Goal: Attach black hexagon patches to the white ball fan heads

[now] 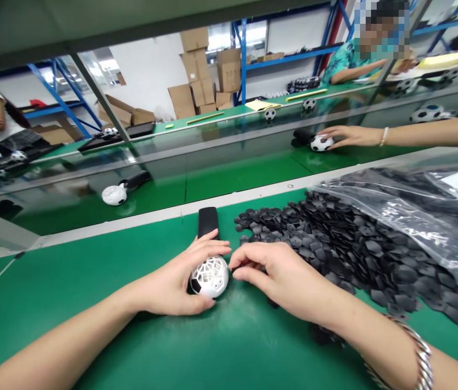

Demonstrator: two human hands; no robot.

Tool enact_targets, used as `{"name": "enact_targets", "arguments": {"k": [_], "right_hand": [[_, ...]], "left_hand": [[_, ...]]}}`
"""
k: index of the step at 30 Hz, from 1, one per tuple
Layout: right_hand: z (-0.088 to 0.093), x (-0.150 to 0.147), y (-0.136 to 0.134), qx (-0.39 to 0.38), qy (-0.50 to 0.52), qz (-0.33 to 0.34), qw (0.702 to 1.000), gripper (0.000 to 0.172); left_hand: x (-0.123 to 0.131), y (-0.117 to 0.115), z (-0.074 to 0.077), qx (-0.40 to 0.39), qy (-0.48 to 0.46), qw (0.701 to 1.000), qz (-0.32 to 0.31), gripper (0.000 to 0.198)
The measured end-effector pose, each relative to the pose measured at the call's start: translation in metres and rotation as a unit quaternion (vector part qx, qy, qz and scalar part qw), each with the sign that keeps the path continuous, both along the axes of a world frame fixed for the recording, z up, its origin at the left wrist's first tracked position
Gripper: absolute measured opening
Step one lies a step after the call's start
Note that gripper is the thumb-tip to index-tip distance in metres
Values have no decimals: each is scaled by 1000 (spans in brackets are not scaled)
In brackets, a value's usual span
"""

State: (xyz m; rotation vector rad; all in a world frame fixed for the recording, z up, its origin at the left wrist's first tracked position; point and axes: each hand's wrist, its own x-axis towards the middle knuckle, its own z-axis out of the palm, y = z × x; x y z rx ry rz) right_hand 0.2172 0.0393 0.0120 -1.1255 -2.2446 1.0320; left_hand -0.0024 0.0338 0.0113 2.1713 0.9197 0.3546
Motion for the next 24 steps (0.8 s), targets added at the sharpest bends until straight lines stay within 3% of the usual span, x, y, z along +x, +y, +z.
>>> {"name": "enact_targets", "arguments": {"k": [3,7,12,16,21,24], "right_hand": [[0,-4,-4,-28,34,-9,999,6],[-3,-7,-5,-5,42,8,999,7],[-7,-10,-7,25,42,58,997,10],[-10,-13,-10,42,46,64,996,12],[-14,-14,-11,76,73,80,991,14],[-16,-16,-11,61,89,80,991,14]], "left_hand": [[4,-6,1,-24,24,998,48,71],[10,-15,3,-49,36,989,133,65],[9,-13,2,-37,20,995,87,62],[8,-11,2,-32,10,995,94,55],[14,-10,-1,30,-40,996,75,42],[15,-11,-2,32,-50,995,79,37]]}}
